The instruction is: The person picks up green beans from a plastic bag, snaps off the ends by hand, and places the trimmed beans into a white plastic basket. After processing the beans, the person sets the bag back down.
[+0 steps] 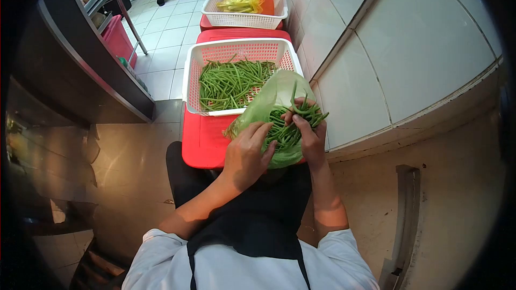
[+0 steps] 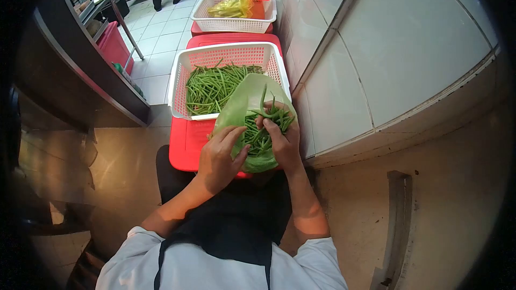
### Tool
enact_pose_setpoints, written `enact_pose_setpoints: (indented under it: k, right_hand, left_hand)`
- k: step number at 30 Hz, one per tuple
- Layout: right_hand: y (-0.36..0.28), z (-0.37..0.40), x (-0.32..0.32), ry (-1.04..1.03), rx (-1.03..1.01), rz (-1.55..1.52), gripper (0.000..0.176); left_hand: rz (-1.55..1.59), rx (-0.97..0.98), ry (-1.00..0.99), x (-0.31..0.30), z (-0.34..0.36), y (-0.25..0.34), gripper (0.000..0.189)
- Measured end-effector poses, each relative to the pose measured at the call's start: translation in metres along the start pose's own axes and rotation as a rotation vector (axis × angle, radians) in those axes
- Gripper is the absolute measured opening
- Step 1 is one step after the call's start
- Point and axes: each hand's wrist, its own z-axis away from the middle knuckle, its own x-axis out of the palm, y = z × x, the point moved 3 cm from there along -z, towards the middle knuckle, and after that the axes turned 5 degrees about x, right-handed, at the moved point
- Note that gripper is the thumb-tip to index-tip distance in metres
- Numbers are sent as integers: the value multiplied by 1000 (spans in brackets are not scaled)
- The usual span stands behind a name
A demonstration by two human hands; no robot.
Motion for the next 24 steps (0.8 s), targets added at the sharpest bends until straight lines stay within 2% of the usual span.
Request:
enact_pose_setpoints:
  k: [2, 3, 6, 9, 15, 18, 21, 24]
  right_hand:
    - [-10, 5, 6, 75, -16, 31, 16]
    - [-6, 4, 2, 27, -58, 128, 16]
    - [47, -7, -27, -64, -193, 385, 20]
    - [49, -1, -29, 22, -5, 366, 19]
    - [53, -6, -34, 72, -91, 661, 25]
    - [41, -2, -27, 2, -122, 774, 33]
    - [33, -5, -22, -82, -201, 756, 43]
    - [28, -4, -21, -159, -160, 693, 48]
  left_hand:
    - [-3, -13, -4, 3, 0, -2, 43]
    - [-1, -17, -2, 5, 0, -3, 43]
    - [8, -17, -22, 9, 0, -2, 46]
    - [10, -8, -53, 11, 0, -2, 50]
    - [23, 22, -113, 21, -5, 3, 53]
    - [19, 27, -89, 29, -8, 0, 50]
    - [-6, 18, -59, 36, -15, -9, 50]
    - [22, -39, -47, 39, -26, -17, 48]
